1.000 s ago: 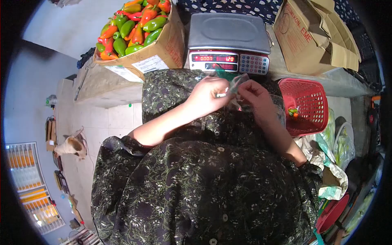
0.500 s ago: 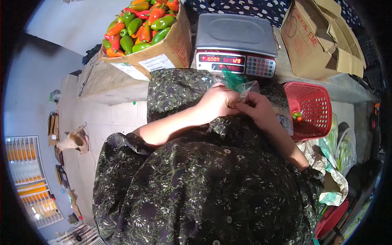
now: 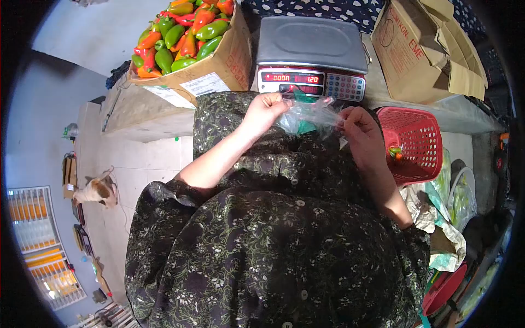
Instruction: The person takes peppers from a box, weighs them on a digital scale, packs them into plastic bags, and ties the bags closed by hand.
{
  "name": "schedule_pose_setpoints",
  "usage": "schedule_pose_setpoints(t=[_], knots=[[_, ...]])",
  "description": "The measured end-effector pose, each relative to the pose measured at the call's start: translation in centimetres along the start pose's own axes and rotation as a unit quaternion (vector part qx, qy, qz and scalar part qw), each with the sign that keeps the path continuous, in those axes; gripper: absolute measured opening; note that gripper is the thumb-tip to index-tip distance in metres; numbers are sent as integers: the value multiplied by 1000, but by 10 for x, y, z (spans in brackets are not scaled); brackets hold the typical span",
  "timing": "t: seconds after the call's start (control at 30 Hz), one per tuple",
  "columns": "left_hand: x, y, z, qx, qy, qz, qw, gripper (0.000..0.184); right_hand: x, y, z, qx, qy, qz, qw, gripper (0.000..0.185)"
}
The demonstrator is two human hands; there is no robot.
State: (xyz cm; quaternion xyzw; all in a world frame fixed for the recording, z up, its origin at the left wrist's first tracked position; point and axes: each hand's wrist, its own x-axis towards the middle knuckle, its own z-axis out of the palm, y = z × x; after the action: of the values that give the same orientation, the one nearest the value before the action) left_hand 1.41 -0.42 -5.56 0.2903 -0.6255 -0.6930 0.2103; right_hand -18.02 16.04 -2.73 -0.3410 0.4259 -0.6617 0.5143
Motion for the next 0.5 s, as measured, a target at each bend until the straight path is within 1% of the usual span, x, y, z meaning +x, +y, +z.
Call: schedule_pose_setpoints(t=[0.03, 0.07, 0.1, 0.13, 0.17, 0.23, 0.27, 0.37, 0.4, 0.47, 0.5], knots=[[2, -7, -2, 23, 8, 13, 1000, 17, 0, 3, 1, 10, 7, 11, 1000, 7], [3, -16, 1, -1, 7, 27, 1000, 11, 0, 4, 3, 20, 14, 21, 999, 8], [-3, 2, 20, -25, 5, 40, 999, 8, 0, 2, 5, -33, 2, 28, 999, 8], [-9, 16, 32, -50, 4, 51, 997, 10, 1, -1, 7, -85, -10, 35, 996, 9], [-12, 23, 35, 1, -32, 52, 998, 15, 0, -2, 10, -138, -23, 43, 989, 9], [-17, 33, 38, 103, -103, 57, 988, 26, -1, 3, 16, -196, -53, 60, 977, 12], [-18, 37, 40, 165, -95, 44, 981, 23, -1, 5, 18, -225, -68, 68, 970, 13], [-21, 32, 45, 257, -102, 99, 956, 17, -1, 9, 22, -312, -90, 20, 946, 19], [-23, 31, 46, 229, -100, 93, 964, 11, 0, 7, 21, -312, -83, 34, 946, 19], [-21, 21, 44, 208, -79, 73, 972, 11, 1, 1, 19, -310, -68, 61, 946, 19], [-19, 18, 43, 197, -68, 64, 976, 12, 0, 2, 19, -229, -64, 68, 969, 18]])
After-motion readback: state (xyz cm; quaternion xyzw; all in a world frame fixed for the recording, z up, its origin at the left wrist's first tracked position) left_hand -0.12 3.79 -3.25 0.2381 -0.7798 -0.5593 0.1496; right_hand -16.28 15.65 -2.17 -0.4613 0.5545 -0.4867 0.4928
